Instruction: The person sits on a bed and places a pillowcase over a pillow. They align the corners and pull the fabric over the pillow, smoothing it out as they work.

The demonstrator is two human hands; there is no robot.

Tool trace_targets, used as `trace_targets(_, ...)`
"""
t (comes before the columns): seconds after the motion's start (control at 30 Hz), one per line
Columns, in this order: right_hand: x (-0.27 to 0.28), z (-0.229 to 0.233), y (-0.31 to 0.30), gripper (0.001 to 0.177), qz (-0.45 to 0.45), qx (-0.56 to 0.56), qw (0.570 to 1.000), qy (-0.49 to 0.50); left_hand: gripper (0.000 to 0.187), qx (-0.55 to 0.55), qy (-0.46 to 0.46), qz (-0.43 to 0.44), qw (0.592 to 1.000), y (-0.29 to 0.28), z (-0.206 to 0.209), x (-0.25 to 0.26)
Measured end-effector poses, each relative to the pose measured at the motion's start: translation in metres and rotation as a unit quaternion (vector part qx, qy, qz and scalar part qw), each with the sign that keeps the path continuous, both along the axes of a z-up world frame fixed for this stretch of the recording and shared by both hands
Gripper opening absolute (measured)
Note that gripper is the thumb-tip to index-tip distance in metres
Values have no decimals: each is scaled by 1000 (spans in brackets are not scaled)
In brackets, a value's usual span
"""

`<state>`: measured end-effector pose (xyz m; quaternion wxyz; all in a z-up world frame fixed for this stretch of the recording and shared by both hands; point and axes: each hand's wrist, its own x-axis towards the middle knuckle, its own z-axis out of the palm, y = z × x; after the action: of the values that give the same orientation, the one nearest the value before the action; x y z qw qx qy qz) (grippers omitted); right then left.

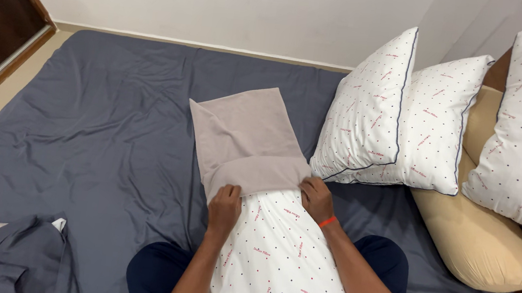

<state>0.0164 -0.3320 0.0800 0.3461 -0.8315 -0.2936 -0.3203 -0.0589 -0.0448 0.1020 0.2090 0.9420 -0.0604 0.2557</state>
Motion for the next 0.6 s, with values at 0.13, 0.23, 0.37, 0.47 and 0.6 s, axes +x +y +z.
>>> trace_targets(0.13, -21, 6, -19, 19, 76, -89, 987, 109, 21, -16, 5, -13, 1000, 14, -22, -23)
trace_targets(0.23, -26, 13, -26, 18, 123, -134, 951, 249, 14, -21, 107, -37, 993, 18, -16, -38)
trace_targets(0.37, -28, 21, -20, 13, 88, -32, 934, 344, 25, -99, 386, -89, 913, 31, 19, -50)
trace_targets(0.47, -26, 31, -8, 19, 48, 56, 930, 361, 27, -197, 372, -57, 905, 32, 38, -44)
trace_targets(0.6, -22, 25, 8, 28, 26, 31, 959, 279, 29, -133, 36, -21, 990, 25, 31, -39)
